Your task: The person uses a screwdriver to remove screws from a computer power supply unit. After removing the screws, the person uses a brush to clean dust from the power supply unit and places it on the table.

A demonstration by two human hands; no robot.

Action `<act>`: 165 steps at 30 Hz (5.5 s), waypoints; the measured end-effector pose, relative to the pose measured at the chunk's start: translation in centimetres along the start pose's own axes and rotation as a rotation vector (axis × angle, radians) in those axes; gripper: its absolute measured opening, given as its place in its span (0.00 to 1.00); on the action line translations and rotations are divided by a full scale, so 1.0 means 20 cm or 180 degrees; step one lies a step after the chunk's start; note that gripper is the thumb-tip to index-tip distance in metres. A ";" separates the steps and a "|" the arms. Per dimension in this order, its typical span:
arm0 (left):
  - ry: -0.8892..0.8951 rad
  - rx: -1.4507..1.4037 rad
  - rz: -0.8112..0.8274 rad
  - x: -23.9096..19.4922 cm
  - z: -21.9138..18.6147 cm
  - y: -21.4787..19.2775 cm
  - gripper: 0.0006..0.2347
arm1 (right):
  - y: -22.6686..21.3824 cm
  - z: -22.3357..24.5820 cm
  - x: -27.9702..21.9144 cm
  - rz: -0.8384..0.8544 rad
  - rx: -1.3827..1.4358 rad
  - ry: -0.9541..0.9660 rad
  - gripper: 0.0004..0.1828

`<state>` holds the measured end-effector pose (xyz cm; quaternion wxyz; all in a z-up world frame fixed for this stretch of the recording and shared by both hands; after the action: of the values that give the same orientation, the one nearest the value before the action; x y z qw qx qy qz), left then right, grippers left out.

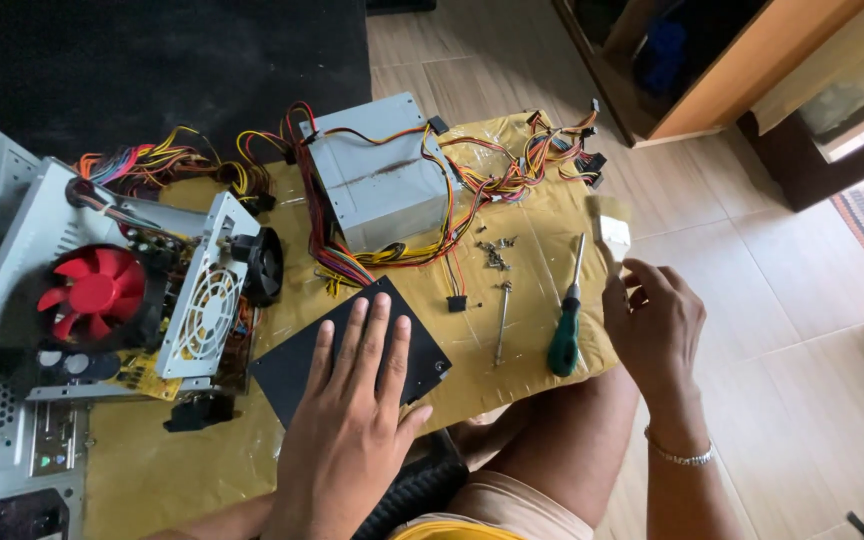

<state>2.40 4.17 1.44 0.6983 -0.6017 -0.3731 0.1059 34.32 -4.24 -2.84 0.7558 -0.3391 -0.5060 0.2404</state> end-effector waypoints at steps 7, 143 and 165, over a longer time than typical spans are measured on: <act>-0.1075 0.0634 -0.0041 -0.11 0.06 0.00 0.45 | 0.13 -0.09 -0.04 0.0306 -0.0900 0.0329 0.11; -0.1643 -0.5432 -0.1011 -0.08 -0.23 0.03 0.05 | -0.57 0.56 -0.15 -0.1715 0.2368 0.0595 0.27; -0.0404 -0.0749 -0.0662 -0.05 -0.08 -0.06 0.15 | -0.55 0.74 -0.04 -0.1040 0.2023 0.0606 0.32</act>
<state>2.35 2.02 2.22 0.6053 -0.6295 -0.4865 0.0265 20.56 -8.05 8.76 0.8955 -0.0231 -0.3810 0.2291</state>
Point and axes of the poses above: each hand's wrist, its own x-axis towards the middle knuckle, its own y-axis out of the palm, z = x × y, the point moved 6 cm from there along x, towards the middle knuckle, and after that the axes turned 7 degrees about -y, right-handed, at the moved point
